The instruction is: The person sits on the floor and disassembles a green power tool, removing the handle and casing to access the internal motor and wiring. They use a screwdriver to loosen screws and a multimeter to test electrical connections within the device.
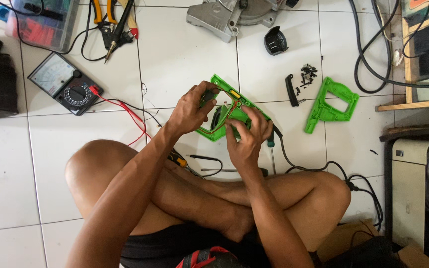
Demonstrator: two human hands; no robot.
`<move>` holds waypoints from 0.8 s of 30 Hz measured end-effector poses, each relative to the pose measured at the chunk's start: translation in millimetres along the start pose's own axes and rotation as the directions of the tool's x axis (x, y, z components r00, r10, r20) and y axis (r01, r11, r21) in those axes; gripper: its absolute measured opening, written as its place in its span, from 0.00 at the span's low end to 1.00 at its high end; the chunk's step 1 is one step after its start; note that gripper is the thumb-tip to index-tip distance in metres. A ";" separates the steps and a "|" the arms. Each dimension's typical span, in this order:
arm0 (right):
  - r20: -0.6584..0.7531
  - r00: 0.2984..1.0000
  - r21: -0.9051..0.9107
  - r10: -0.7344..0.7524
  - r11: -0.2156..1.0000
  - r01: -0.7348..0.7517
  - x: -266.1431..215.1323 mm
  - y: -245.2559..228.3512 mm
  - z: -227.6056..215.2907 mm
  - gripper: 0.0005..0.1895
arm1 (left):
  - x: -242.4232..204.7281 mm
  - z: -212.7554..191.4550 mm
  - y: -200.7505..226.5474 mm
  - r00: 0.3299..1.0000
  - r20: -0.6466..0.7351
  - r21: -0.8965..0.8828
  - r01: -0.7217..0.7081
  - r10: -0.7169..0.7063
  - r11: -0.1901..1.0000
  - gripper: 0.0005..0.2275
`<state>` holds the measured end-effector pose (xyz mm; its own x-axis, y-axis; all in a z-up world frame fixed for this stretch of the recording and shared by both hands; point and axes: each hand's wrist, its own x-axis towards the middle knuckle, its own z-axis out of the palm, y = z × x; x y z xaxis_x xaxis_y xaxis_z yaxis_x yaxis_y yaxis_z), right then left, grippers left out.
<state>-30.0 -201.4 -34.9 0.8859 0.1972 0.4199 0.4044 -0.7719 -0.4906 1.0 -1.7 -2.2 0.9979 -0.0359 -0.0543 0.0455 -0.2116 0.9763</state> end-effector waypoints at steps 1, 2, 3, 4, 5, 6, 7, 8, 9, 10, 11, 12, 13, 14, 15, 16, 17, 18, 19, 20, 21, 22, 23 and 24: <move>0.002 1.000 0.000 -0.001 1.000 0.001 -4.2 3.9 3.6 0.08 | -0.5 0.1 0.0 1.000 -0.001 -0.001 0.001 -0.001 1.000 0.12; -0.024 1.000 0.005 0.013 1.000 -0.013 -7.3 7.6 7.8 0.07 | -0.3 -0.6 0.3 1.000 0.001 0.004 0.006 -0.006 1.000 0.12; -0.050 0.998 0.010 0.027 1.000 -0.027 -10.5 11.4 12.0 0.07 | -0.2 -1.2 0.8 1.000 0.004 0.009 0.011 -0.011 1.000 0.11; -0.047 0.999 0.009 0.027 1.000 -0.027 -8.2 10.3 11.1 0.07 | -0.6 -2.0 1.7 1.000 0.003 0.007 0.013 -0.013 1.000 0.11; -0.061 0.995 0.008 0.082 0.997 -0.082 -6.0 9.3 10.3 0.06 | -1.0 -2.6 2.6 0.999 0.009 0.008 0.035 -0.035 0.999 0.12; -0.079 0.988 0.007 0.136 0.991 -0.136 -2.3 8.9 9.6 0.05 | 0.5 -3.2 3.9 0.998 0.015 0.009 0.053 -0.053 0.999 0.12; -0.080 0.988 0.005 0.135 0.991 -0.135 3.0 7.9 7.1 0.05 | 0.7 -2.8 6.1 0.999 0.016 0.007 0.051 -0.051 0.999 0.12; -0.069 0.985 0.005 0.155 0.988 -0.155 8.0 6.3 4.7 0.05 | -0.1 -2.8 8.3 0.998 0.020 0.010 0.061 -0.062 0.998 0.12; -0.059 0.983 0.006 0.176 0.984 -0.176 13.0 4.6 2.4 0.04 | -0.9 -3.0 10.4 0.997 0.024 0.012 0.071 -0.072 0.997 0.13; -0.059 0.983 0.006 0.174 0.985 -0.174 18.1 7.0 4.0 0.04 | -0.7 -3.2 10.5 0.997 0.023 0.012 0.071 -0.071 0.997 0.13; -0.029 0.983 0.007 0.183 0.983 -0.183 23.3 9.5 5.6 0.04 | -0.4 -3.4 10.6 0.997 0.031 0.016 0.077 -0.077 0.997 0.13; 0.003 0.982 0.008 0.191 0.982 -0.191 28.1 12.0 7.1 0.06 | -0.7 -3.4 10.6 0.996 0.038 0.020 0.084 -0.085 0.996 0.13; 0.004 0.982 0.008 0.189 0.982 -0.189 33.1 18.3 7.8 0.06 | 0.1 -3.2 11.4 0.996 0.036 0.019 0.085 -0.085 0.996 0.13; 0.031 0.984 0.007 0.175 0.984 -0.175 37.1 24.4 8.8 0.05 | -0.2 -2.8 11.5 0.995 0.039 0.021 0.096 -0.097 0.995 0.13; 0.058 0.985 0.006 0.161 0.987 -0.162 41.2 30.4 10.2 0.07 | -0.4 -2.7 11.4 0.993 0.043 0.022 0.107 -0.108 0.994 0.13; 0.062 0.985 0.005 0.159 0.987 -0.160 47.8 27.5 3.1 0.07 | 0.5 -2.6 8.4 0.993 0.041 0.019 0.110 -0.111 0.994 0.13; 0.196 0.944 0.096 0.266 0.953 -0.289 54.6 24.5 -3.9 0.07 | 1.4 -2.6 5.5 0.992 0.048 0.029 0.112 -0.114 0.993 0.13; 0.333 0.876 0.166 0.349 0.893 -0.419 62.3 21.7 -10.8 0.08 | 2.8 -2.7 2.7 0.992 0.054 0.039 0.113 -0.115 0.993 0.14; 0.336 0.876 0.163 0.346 0.895 -0.416 61.9 28.7 -8.2 0.08 | 5.5 -0.3 -6.0 0.992 0.050 0.035 0.115 -0.116 0.993 0.14; 0.345 0.879 0.168 0.330 0.899 -0.404 62.3 35.8 -5.3 0.09 | 9.3 1.8 -14.6 0.991 0.054 0.049 0.118 -0.120 0.992 0.14; 0.355 0.881 0.174 0.314 0.903 -0.392 62.6 43.0 -2.5 0.09 | 13.0 4.0 -23.1 0.990 0.059 0.063 0.121 -0.125 0.991 0.14; 0.360 0.879 0.171 0.313 0.904 -0.392 54.5 51.4 3.4 0.09 | 13.1 4.8 -23.8 0.990 0.056 0.060 0.126 -0.129 0.990 0.14; 0.377 0.860 0.216 0.344 0.871 -0.442 46.3 59.8 9.2 0.09 | 13.1 5.6 -24.6 0.992 0.056 0.064 0.109 -0.113 0.992 0.14; 0.391 0.841 0.261 0.373 0.832 -0.490 39.5 68.1 15.9 0.09 | 14.7 5.2 -25.0 0.994 0.056 0.071 0.089 -0.094 0.993 0.13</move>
<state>36.1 -236.5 -63.8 0.9851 0.1144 -0.1283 -0.0384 -0.5811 -0.8130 14.3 -2.0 -28.5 0.9850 -0.0708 -0.1571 0.1312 -0.2828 0.9502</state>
